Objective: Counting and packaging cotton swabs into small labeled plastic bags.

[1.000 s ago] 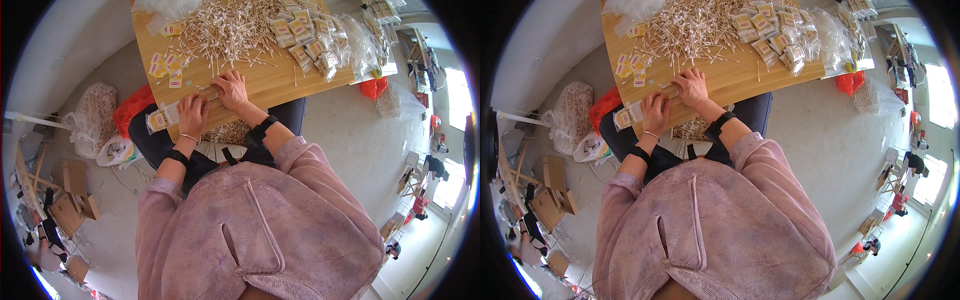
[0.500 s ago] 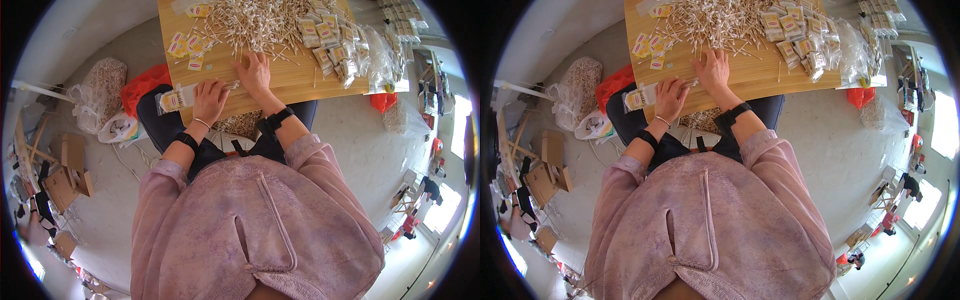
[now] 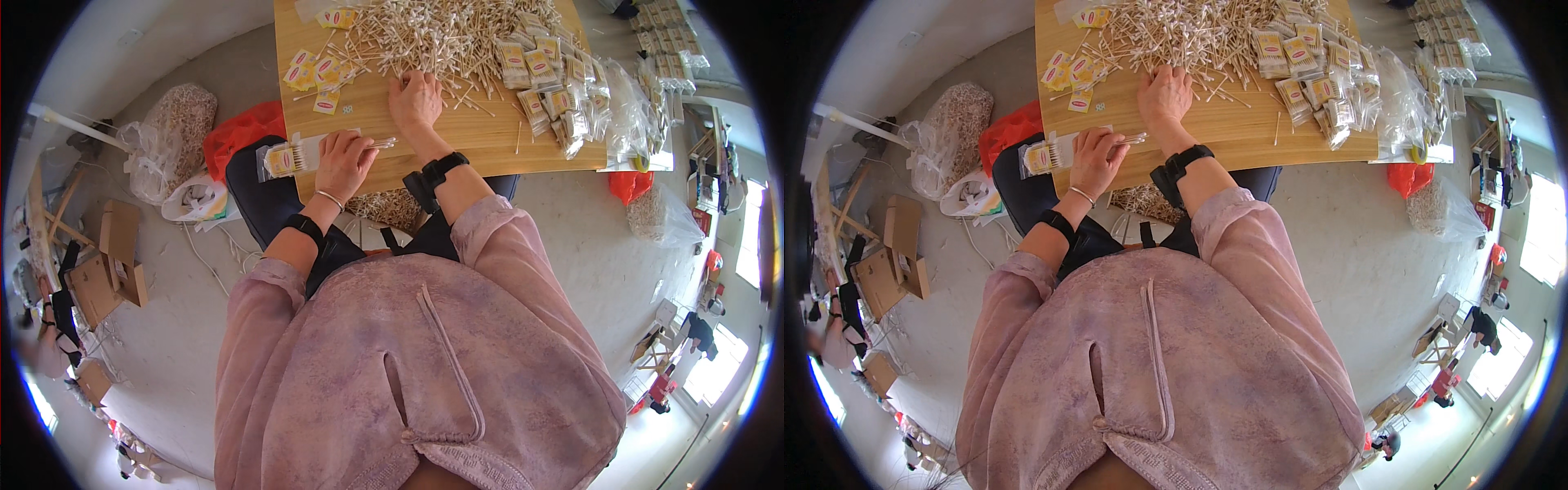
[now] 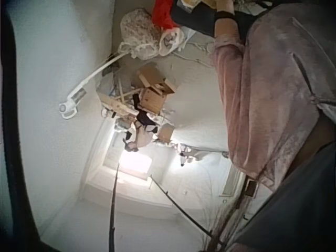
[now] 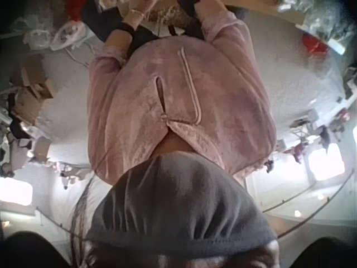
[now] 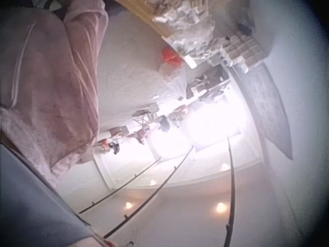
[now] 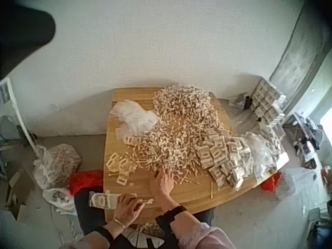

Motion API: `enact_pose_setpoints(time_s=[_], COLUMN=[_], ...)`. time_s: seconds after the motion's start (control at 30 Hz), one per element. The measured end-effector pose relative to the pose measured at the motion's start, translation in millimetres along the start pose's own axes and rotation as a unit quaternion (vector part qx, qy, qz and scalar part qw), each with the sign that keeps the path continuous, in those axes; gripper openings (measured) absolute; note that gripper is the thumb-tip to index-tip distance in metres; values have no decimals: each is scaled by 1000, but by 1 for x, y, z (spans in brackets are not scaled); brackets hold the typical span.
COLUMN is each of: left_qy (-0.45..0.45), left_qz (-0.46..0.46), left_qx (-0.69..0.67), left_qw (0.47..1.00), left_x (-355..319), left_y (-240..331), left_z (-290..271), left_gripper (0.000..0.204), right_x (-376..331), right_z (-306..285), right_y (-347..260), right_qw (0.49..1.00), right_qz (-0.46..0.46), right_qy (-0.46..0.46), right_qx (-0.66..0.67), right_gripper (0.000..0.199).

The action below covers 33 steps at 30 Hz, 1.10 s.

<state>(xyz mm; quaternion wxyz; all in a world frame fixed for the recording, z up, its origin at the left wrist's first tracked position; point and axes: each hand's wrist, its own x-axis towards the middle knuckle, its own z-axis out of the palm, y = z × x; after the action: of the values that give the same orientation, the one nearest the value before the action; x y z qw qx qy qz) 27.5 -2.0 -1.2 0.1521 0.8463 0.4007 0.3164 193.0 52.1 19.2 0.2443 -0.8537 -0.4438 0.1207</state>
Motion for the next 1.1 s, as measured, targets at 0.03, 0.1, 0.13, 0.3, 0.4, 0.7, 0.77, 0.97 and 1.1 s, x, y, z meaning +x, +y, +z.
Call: enact_pose_setpoints(time_s=[0.03,0.1,0.13,0.3,0.4,0.7,0.77,0.97,1.1], left_qy=[1,-8,-7,-11,3,-21,-22,-12,-3], left_qz=[0,-6,-7,-16,-43,-76,-72,-79,-67], left_qx=[1,6,7,4,4,-11,-11,-24,-16], left_qw=[1000,1000,1000,1000,999,997,997,997,998], left_x=[0,0,0,-3,-3,-3,-3,-4,-2], left_y=[0,0,0,-2,-2,-5,-6,-6,-7], left_z=[1,0,1,0,1,4,3,3,5], left_gripper=[22,22,22,23,39,78,78,79,81], right_x=[-1,-4,-7,-32,-39,-74,-86,-79,-44], right_z=[3,9,10,0,-11,-22,-21,-17,-10], right_y=[6,18,25,42,43,52,52,46,26], right_qw=[1000,997,997,976,956,935,925,916,902], right_qz=[-2,-61,-62,-208,-272,-338,-357,-371,-420], right_qy=[0,40,39,-33,-94,-111,-128,-152,-98], right_qx=[1,31,31,54,55,13,-8,-25,-18], right_gripper=[25,19,19,16,21,49,50,50,38])
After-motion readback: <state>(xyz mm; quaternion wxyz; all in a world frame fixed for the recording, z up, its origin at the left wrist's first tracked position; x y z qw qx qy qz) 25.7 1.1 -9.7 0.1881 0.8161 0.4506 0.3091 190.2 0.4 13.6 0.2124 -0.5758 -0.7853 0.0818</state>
